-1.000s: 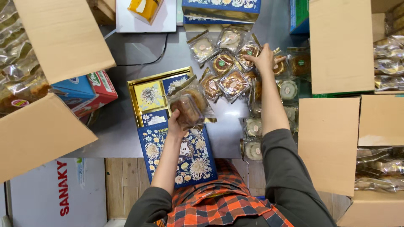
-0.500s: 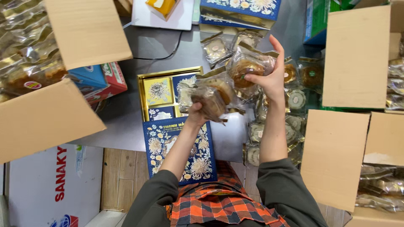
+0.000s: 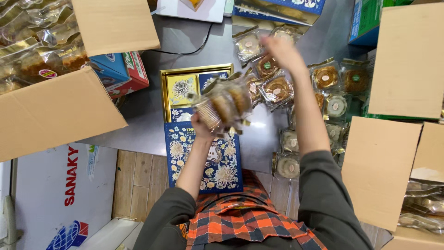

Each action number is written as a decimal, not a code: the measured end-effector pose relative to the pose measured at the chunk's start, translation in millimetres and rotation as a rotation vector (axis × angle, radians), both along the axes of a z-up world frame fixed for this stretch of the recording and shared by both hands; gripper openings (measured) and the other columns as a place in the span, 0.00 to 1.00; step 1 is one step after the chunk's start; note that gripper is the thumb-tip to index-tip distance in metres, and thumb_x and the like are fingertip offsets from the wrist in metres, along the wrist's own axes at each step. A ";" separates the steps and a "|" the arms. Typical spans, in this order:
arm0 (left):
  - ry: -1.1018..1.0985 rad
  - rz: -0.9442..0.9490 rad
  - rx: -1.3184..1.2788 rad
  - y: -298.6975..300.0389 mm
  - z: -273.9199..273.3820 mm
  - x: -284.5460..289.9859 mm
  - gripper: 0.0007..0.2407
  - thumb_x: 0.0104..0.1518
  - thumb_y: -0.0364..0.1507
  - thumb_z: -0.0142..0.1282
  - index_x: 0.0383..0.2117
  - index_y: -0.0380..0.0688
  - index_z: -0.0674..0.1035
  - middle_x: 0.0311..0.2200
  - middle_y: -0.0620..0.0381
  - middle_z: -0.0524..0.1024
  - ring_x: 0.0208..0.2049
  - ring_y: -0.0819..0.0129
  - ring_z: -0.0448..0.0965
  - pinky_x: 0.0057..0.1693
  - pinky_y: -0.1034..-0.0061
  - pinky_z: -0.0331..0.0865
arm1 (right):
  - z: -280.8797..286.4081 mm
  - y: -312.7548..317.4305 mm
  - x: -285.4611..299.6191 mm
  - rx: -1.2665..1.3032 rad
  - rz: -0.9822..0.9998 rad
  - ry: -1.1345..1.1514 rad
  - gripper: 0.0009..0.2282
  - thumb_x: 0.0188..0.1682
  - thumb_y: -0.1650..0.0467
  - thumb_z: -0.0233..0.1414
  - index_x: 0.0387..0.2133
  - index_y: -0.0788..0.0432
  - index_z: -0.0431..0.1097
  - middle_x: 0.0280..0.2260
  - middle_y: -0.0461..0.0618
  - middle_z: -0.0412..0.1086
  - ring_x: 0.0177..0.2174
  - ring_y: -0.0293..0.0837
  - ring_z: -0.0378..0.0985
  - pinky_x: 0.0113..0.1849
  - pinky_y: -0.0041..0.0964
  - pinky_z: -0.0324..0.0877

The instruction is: The person packs individually wrapped pastries into a decorative blue gift box with a gold interior. They place the pastries into the box's compartments, insert smaller decorative boxes, and close the lid. The person then picks up the completed box and places it aside.

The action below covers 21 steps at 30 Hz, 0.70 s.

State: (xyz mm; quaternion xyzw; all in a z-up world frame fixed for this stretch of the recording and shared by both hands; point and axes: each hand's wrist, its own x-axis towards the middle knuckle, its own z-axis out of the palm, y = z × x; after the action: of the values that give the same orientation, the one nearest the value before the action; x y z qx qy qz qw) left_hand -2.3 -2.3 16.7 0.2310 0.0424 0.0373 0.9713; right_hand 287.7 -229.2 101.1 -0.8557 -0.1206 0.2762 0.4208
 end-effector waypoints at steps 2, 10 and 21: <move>0.103 0.048 -0.059 10.7 -19.1 -29.5 0.34 0.49 0.52 0.62 0.58 0.43 0.73 0.51 0.50 0.76 0.52 0.54 0.77 0.58 0.57 0.74 | -58.9 -15.1 25.1 -0.361 -0.142 -0.219 0.33 0.46 0.42 0.50 0.44 0.58 0.77 0.36 0.58 0.79 0.37 0.51 0.81 0.40 0.48 0.73; 0.341 0.182 -0.018 24.5 -18.9 -63.8 0.35 0.43 0.52 0.59 0.58 0.48 0.72 0.52 0.52 0.75 0.55 0.53 0.74 0.58 0.54 0.71 | -192.1 -37.5 17.3 -0.319 -0.271 -0.228 0.26 0.34 0.49 0.69 0.34 0.55 0.76 0.35 0.59 0.76 0.37 0.56 0.78 0.38 0.47 0.69; 0.308 0.059 0.010 18.4 -15.9 -65.9 0.35 0.42 0.48 0.65 0.58 0.44 0.73 0.54 0.53 0.74 0.58 0.56 0.74 0.64 0.59 0.68 | -137.7 -230.9 -5.4 -0.056 -1.228 -0.241 0.19 0.58 0.62 0.58 0.45 0.65 0.60 0.45 0.59 0.63 0.47 0.52 0.68 0.50 0.46 0.66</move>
State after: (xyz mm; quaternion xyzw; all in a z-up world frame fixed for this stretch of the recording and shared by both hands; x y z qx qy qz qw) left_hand -68.2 16.1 0.8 0.2372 0.1973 0.0301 0.9507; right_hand 282.3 -460.1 -36.6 -0.8047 0.3540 -0.1115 0.4634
